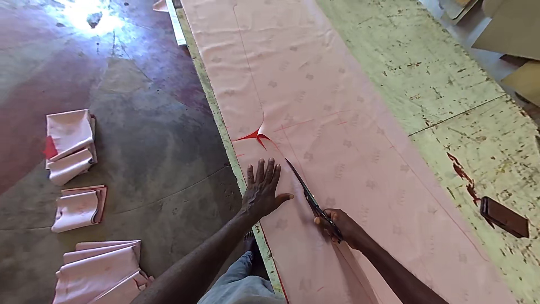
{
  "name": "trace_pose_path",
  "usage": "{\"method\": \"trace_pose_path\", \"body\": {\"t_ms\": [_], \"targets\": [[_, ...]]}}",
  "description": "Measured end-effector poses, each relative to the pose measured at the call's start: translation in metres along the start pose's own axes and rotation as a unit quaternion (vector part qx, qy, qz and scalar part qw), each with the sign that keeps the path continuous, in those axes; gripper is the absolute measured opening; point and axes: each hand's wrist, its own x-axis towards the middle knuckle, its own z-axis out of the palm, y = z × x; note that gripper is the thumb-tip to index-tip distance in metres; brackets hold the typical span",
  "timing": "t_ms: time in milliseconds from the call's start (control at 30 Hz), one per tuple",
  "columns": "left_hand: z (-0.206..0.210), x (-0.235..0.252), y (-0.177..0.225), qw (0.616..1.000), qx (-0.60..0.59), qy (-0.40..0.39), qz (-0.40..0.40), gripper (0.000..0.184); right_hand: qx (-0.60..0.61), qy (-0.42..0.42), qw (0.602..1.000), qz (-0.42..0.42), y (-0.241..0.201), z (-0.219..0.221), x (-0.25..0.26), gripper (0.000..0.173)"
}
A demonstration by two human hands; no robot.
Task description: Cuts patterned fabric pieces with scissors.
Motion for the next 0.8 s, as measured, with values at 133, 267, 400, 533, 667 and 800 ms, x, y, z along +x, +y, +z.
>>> {"method": "trace_pose_path", "body": {"t_ms": [133, 267, 400, 533, 667, 800], "targets": [[0.000, 0.000, 0.000, 1.000, -0.004, -0.008, -0.005, 0.109, 0.004, -0.014, 1.000, 0.008, -0.006, -0.001, 0.000, 0.042], [-0.002, -0.002, 0.001, 1.000, -0.009, -0.012, -0.004, 0.109, 0.003, -0.014, 1.000, 0.000, -0.028, 0.002, 0.009, 0.042], [-0.003, 0.000, 0.000, 1.000, -0.008, -0.003, -0.004, 0.109, 0.012, -0.008, 1.000, -0.020, -0.030, 0.005, 0.020, 0.043], [-0.001, -0.001, 0.000, 1.000, -0.008, -0.003, -0.004, 0.109, 0.023, -0.014, 1.000, -0.015, -0.029, 0.004, 0.021, 0.041], [-0.001, 0.000, 0.000, 1.000, -0.007, -0.007, -0.005, 0.109, 0.007, -0.020, 0.999, -0.025, -0.041, 0.000, 0.026, 0.045], [0.001, 0.000, 0.000, 1.000, -0.005, -0.005, -0.005, 0.110, -0.028, -0.022, 0.999, -0.037, -0.054, -0.007, 0.037, 0.052]]}}
